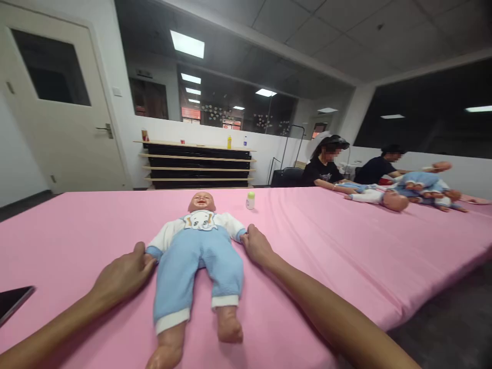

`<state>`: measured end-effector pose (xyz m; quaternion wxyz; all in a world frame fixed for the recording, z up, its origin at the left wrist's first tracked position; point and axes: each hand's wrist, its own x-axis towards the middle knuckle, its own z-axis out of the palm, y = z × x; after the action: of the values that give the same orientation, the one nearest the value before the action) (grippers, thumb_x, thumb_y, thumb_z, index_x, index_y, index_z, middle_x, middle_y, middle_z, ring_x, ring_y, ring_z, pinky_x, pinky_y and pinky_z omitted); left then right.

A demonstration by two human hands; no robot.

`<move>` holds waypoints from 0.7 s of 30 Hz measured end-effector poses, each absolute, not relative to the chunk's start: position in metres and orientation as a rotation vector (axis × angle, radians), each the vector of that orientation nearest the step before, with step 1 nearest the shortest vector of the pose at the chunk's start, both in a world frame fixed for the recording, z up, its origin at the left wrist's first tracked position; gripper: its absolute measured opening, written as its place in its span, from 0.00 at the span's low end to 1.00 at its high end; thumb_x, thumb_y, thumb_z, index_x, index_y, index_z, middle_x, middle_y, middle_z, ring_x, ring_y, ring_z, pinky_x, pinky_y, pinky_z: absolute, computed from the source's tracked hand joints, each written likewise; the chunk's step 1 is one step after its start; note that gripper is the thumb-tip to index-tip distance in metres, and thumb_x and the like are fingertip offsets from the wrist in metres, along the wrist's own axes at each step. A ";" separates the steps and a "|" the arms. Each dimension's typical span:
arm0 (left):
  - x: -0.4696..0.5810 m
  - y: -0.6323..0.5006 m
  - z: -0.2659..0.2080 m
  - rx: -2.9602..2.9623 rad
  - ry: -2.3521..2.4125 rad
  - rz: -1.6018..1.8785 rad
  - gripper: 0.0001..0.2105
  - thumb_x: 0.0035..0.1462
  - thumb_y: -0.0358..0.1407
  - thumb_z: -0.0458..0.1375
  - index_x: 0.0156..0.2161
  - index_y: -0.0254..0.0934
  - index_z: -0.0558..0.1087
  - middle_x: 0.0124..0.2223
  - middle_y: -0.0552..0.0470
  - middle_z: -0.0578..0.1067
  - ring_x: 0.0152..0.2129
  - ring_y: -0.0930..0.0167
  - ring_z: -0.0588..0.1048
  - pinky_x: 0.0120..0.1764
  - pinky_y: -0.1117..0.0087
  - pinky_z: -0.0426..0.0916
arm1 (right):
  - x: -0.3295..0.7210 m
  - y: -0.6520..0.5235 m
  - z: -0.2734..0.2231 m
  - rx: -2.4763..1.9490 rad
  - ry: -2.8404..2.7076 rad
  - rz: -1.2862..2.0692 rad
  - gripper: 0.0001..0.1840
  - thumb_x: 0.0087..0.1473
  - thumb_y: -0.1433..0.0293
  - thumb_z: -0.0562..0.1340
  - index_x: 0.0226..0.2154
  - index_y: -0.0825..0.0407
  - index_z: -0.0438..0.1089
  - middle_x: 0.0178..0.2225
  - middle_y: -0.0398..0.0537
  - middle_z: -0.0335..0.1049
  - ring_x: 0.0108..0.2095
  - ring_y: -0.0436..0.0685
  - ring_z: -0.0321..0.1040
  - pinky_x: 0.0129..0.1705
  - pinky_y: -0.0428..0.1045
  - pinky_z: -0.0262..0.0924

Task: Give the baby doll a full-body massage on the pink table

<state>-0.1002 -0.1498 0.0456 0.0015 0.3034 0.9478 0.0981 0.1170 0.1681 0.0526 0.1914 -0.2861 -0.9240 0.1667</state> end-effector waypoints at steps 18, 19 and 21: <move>-0.153 -0.133 0.126 0.910 3.118 0.539 0.17 0.56 0.51 0.48 0.35 0.40 0.69 0.32 0.50 0.75 0.27 0.66 0.71 0.28 0.70 0.58 | 0.089 0.222 0.101 -0.591 -2.536 0.520 0.11 0.55 0.61 0.56 0.37 0.49 0.67 0.31 0.44 0.70 0.29 0.51 0.65 0.29 0.45 0.53; -0.166 -0.122 0.137 0.920 3.131 0.510 0.17 0.56 0.50 0.49 0.33 0.39 0.70 0.32 0.50 0.75 0.26 0.67 0.70 0.27 0.70 0.57 | 0.075 0.230 0.113 -0.582 -2.563 0.481 0.11 0.54 0.62 0.56 0.35 0.50 0.68 0.31 0.45 0.71 0.29 0.51 0.64 0.29 0.45 0.53; -0.195 -0.095 0.155 0.942 3.148 0.424 0.17 0.55 0.48 0.51 0.30 0.35 0.70 0.30 0.49 0.75 0.26 0.69 0.69 0.27 0.70 0.55 | 0.041 0.245 0.135 -0.561 -2.656 0.405 0.10 0.53 0.66 0.56 0.30 0.52 0.71 0.31 0.48 0.72 0.30 0.52 0.65 0.29 0.45 0.53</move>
<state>-0.1952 -0.0946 0.1548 -0.0855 0.2832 0.9467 0.1276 0.0407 0.2454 0.1348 0.1971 -0.2005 -0.9487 0.1447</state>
